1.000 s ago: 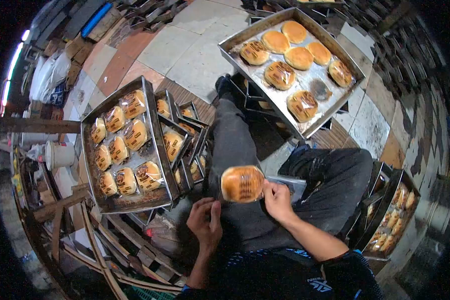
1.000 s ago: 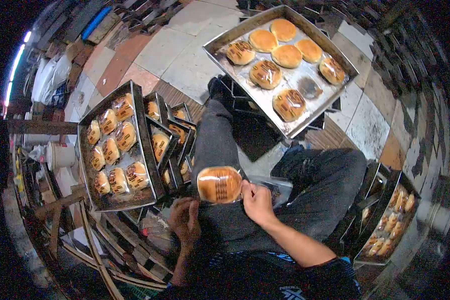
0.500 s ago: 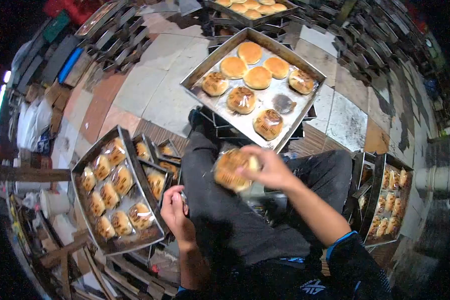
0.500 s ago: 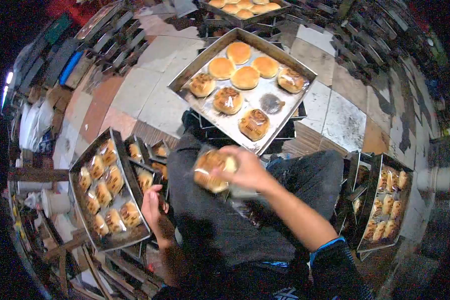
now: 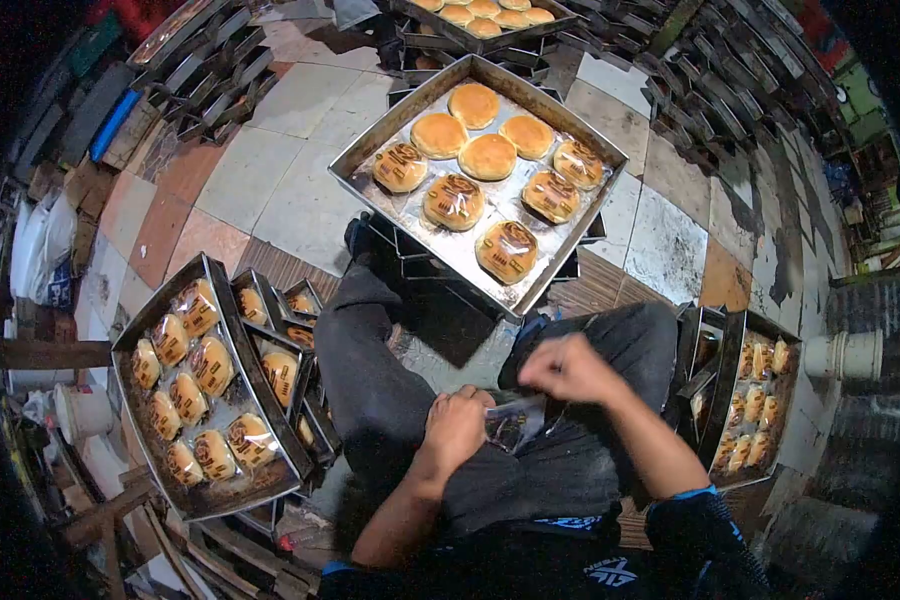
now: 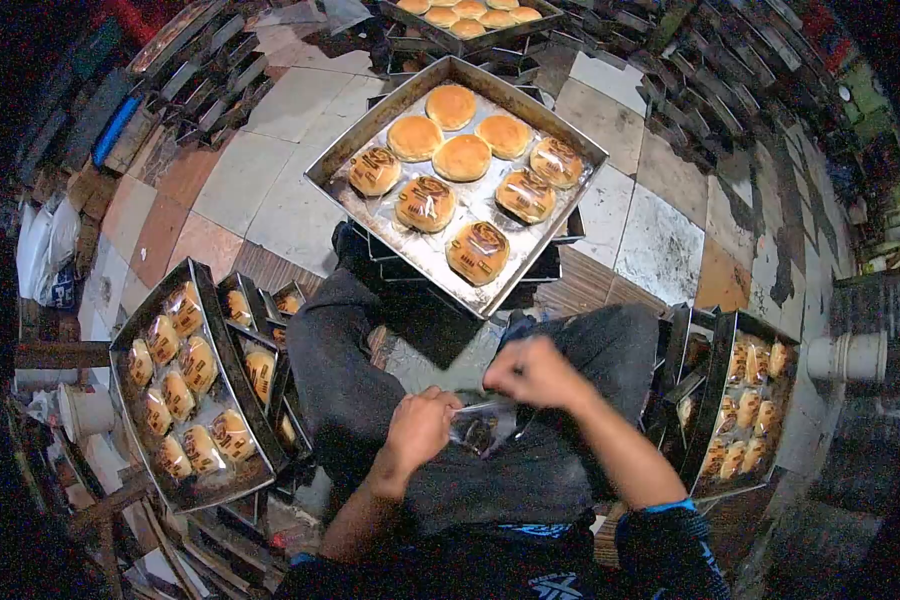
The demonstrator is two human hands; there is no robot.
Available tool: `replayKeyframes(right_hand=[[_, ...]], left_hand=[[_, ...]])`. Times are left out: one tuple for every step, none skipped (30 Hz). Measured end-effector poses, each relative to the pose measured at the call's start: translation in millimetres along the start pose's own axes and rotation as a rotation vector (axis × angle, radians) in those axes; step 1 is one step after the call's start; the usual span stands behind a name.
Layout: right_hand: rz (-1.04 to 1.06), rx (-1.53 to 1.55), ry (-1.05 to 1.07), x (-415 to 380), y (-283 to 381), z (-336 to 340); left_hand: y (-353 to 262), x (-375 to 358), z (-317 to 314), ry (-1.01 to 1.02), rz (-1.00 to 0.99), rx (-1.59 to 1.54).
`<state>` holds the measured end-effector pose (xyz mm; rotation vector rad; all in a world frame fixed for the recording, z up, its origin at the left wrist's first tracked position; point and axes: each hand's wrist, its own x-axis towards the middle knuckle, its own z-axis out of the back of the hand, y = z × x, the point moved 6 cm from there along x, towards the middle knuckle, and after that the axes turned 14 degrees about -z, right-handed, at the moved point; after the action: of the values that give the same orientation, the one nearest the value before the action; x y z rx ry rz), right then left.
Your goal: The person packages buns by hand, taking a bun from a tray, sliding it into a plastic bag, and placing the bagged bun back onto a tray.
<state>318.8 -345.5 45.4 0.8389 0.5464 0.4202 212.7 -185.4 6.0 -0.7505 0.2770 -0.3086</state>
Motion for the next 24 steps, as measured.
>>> replayKeyframes(right_hand=[[0.137,-0.005,0.104,-18.8,15.0,-21.3],[0.009,0.003,0.088,-30.8,6.3,-37.0],[-0.116,0.011,0.07,-39.5,-3.8,-48.3],[-0.213,-0.007,0.106,-44.6,-8.8,-54.5],[-0.201,0.002,0.092,-45.2,-7.3,-53.8],[-0.093,0.016,0.005,-45.3,-0.2,-47.9],[0.01,0.029,-0.078,-47.0,5.1,-42.6],[-0.031,-0.008,-0.051,-43.9,-6.7,-40.9],[-0.026,-0.054,-0.115,-41.0,-24.6,-40.1],[-0.079,-0.159,-0.16,-38.4,-44.9,-40.3],[-0.183,-0.141,-0.173,-35.9,-56.4,-34.1],[-0.229,-0.035,-0.184,-37.4,-43.9,-22.3],[-0.175,0.016,-0.07,-36.3,-33.7,-21.5],[-0.13,-0.052,0.037,-32.3,-33.7,-30.7],[-0.082,-0.12,0.143,-29.2,-33.9,-42.4],[-0.079,-0.116,0.143,-24.9,-32.6,-46.9],[-0.069,-0.222,0.195,-19.6,-30.7,-54.8],[-0.06,-0.328,0.241,-13.8,-28.7,-60.7],[-0.057,-0.322,0.228,-6.9,-29.7,-63.2],[-0.133,-0.335,0.305,-2.7,-36.5,-71.9],[-0.211,-0.349,0.388,-0.2,-44.2,-80.1],[-0.216,-0.369,0.399,3.3,-44.7,-83.9],[-0.215,-0.368,0.4,2.7,-45.3,-85.6],[-0.278,-0.368,0.502,0.6,-49.9,-90.0]], left_hand=[[-1.7,-1.9,-2.1,0.054,-0.011,-0.056],[-2.6,-3.9,-2.2,0.025,-0.011,-0.057],[-3.2,-5.7,-4.4,0.028,-0.013,-0.039],[-2.6,-7.0,-4.6,-0.01,0.002,-0.053],[-2.1,-7.1,-4.3,-0.049,0.014,-0.066],[-2.3,-5.0,-5.7,-0.047,0.008,-0.048],[-2.7,-2.4,-6.1,-0.068,-0.004,-0.018],[-3.4,-1.1,-6.8,-0.086,-0.01,0.004],[0.7,-1.1,-3.0,-0.152,-0.052,-0.049],[2.4,-0.8,2.2,-0.16,-0.097,-0.078],[6.3,0.2,5.2,-0.08,0.005,-0.112],[9.1,1.8,2.9,-0.024,0.034,-0.097],[11.8,3.7,-1.0,0.027,0.064,-0.084],[17.2,7.5,-6.1,0.033,0.07,-0.086],[26.4,10.1,-22.1,0.192,0.116,-0.149],[31.0,8.2,-34.7,0.347,0.158,-0.208],[33.0,7.5,-37.6,0.347,0.158,-0.2],[33.8,7.8,-40.3,0.373,0.133,-0.139],[28.8,9.3,-37.6,0.402,0.107,-0.077],[24.2,10.7,-36.7,0.411,0.103,-0.065],[25.0,12.7,-30.1,0.307,0.184,0.026],[26.4,10.6,-23.0,0.201,0.269,0.111],[32.9,11.3,-26.8,0.201,0.27,0.112],[44.8,15.6,-36.2,0.222,0.271,0.026]])
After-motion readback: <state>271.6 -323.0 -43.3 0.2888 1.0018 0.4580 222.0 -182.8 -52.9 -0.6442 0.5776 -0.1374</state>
